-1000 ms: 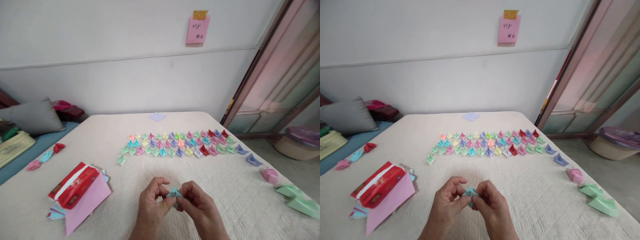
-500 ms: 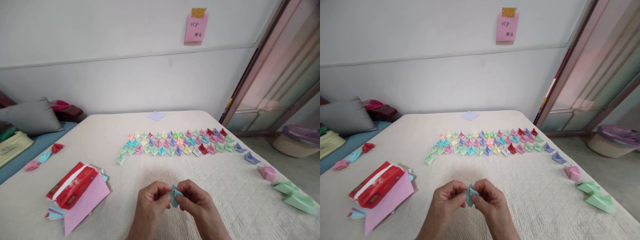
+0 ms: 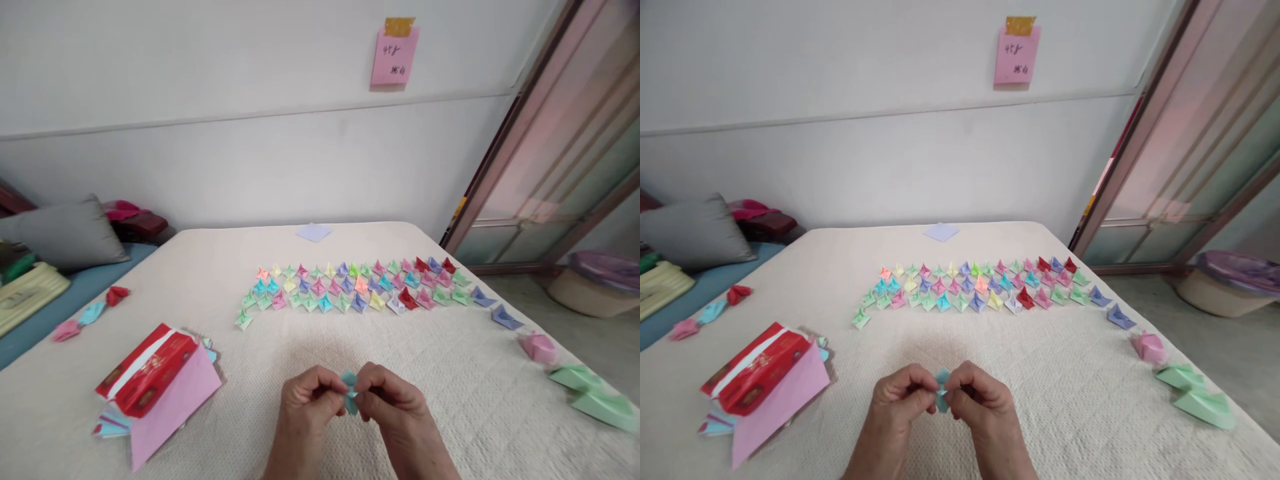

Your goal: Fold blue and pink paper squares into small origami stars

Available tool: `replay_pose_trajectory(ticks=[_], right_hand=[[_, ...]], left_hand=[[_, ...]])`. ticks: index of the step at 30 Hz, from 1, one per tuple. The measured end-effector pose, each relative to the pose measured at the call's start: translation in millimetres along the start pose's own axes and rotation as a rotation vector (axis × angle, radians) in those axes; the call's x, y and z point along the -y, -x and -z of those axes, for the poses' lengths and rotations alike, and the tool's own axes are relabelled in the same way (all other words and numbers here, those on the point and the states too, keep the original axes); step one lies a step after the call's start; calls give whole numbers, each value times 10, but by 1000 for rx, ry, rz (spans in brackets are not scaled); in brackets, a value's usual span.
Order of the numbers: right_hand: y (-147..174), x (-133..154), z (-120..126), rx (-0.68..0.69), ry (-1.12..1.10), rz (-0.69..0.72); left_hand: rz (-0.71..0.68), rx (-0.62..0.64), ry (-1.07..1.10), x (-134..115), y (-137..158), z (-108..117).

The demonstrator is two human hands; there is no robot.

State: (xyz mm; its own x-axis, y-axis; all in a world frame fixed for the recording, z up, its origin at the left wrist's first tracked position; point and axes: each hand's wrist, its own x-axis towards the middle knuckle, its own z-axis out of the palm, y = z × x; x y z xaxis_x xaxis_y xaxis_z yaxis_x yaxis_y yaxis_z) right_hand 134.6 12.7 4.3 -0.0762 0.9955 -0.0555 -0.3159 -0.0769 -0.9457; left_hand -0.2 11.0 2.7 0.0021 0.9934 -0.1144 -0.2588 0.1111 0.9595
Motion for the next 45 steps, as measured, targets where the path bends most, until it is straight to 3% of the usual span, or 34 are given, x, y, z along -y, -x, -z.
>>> replay_pose_trajectory(ticks=[9, 14, 19, 27, 32, 38, 45], right_hand=[[-2, 15, 135, 80, 66, 76], [-10, 24, 151, 62, 102, 106], [1, 36, 130, 101, 88, 103], [-54, -37, 161, 145, 65, 76], [-45, 14, 84, 67, -21, -20], [-39, 92, 67, 55, -71, -108], [-21, 136, 19, 105, -154, -114]], left_hand=[[-101, 83, -106, -87, 60, 2], [-15, 99, 29, -110, 46, -25], [96, 154, -113, -161, 51, -54], [39, 49, -182, -101, 61, -77], [-59, -55, -254, -48, 72, -83], [-62, -26, -209, -28, 77, -85], [-130, -79, -245, -54, 92, -103]])
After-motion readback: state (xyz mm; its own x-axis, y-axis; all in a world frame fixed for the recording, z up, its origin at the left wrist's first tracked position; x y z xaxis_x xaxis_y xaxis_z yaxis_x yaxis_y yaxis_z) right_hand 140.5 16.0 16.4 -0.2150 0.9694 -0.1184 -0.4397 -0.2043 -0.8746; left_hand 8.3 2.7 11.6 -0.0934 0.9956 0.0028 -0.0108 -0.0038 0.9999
